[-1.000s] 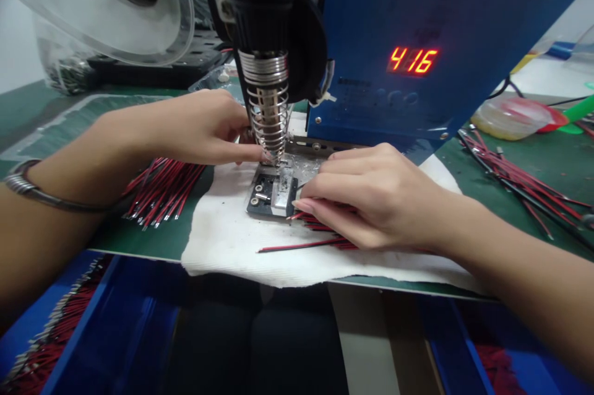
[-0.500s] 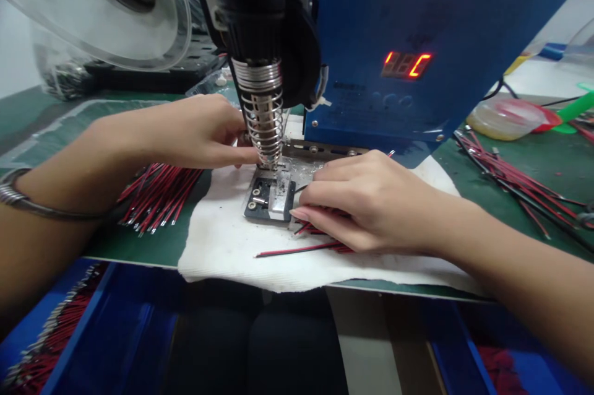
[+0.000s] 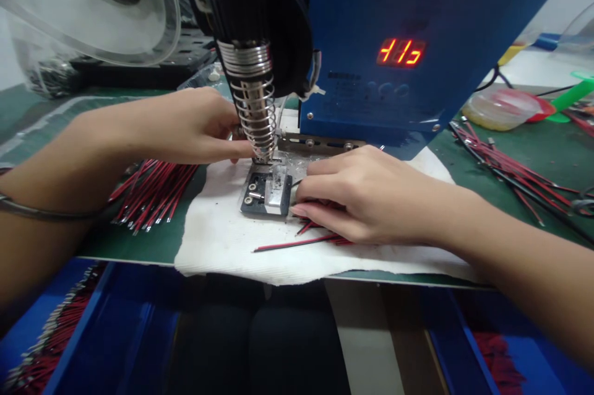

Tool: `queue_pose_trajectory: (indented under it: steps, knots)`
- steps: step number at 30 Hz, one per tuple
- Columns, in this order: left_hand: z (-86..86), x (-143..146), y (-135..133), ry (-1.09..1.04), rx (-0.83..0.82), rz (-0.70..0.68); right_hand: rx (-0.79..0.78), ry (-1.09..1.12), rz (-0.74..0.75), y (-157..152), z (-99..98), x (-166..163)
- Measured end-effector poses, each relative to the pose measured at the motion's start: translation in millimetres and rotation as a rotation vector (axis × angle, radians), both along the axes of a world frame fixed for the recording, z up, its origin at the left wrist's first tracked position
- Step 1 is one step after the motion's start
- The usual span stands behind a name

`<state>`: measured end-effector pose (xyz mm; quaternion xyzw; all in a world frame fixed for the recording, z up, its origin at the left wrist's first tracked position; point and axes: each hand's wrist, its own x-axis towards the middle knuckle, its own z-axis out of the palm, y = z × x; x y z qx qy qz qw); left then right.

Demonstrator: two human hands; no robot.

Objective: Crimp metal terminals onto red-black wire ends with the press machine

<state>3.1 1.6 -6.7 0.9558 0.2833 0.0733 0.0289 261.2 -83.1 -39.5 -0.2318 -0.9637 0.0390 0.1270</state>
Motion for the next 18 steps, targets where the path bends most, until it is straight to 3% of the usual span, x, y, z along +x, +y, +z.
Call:
queue_pose_trajectory:
  steps: [8,18]
  knots:
    - [-0.7,-1,2,-0.023,0.001,-0.01,0.004,0.012,0.025,-1,1.4,1]
    - [6.8,2,-9,0.117,-0.002,0.101,0.061,-0.007,0.03,-1,1.2,1]
